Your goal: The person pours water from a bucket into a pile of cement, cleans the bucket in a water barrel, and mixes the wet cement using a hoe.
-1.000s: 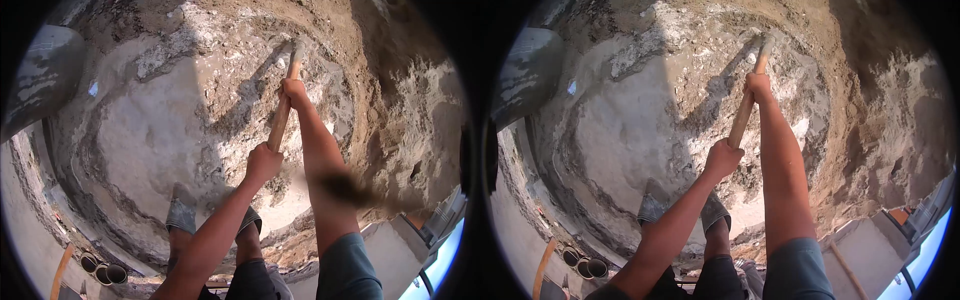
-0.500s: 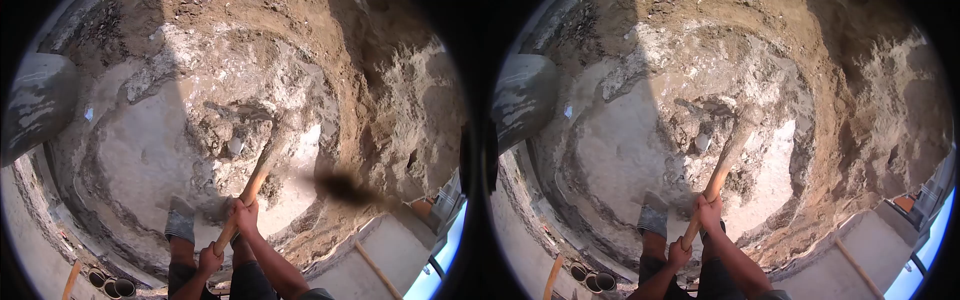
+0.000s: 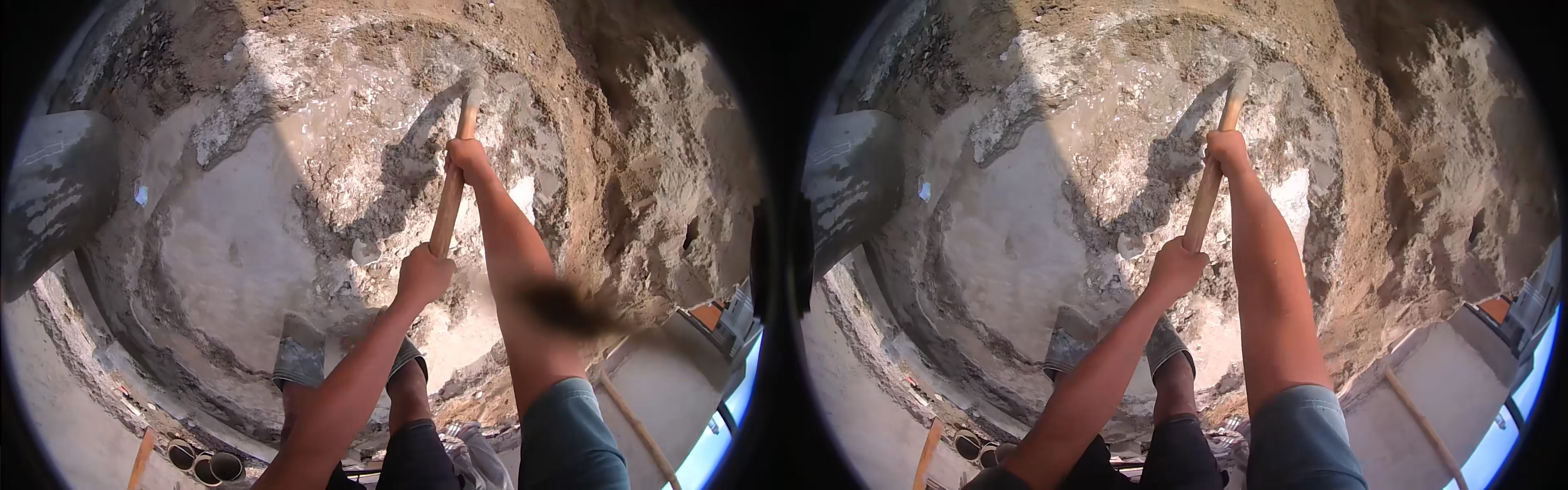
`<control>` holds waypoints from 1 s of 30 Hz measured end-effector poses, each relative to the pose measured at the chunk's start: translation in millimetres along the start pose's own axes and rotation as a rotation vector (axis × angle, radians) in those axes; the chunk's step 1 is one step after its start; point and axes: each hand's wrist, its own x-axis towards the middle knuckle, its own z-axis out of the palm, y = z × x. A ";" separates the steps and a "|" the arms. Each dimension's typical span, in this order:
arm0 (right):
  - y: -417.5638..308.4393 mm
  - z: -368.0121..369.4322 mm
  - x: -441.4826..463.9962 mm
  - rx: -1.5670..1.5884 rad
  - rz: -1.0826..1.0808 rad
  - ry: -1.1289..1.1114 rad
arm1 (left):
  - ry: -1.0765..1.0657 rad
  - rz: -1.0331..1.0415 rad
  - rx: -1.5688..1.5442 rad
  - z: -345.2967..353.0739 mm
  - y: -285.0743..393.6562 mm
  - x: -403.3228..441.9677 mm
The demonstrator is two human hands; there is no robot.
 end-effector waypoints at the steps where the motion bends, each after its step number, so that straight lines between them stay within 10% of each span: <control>1: 29.2 13.2 -9.1 -0.132 -0.002 0.104 | 0.022 -0.021 0.025 -0.6 -27.2 -14.4; 15: 145.1 5.9 -362.2 0.683 0.226 -0.091 | 0.012 -0.002 0.306 3.3 -243.2 -267.0; 24: -8.6 -98.5 -119.4 0.507 -0.389 0.308 | -0.020 0.405 0.048 46.7 -33.3 -9.6; 30: 33.7 -89.3 1.5 0.133 0.003 0.148 | -0.134 0.093 0.143 50.6 11.1 6.5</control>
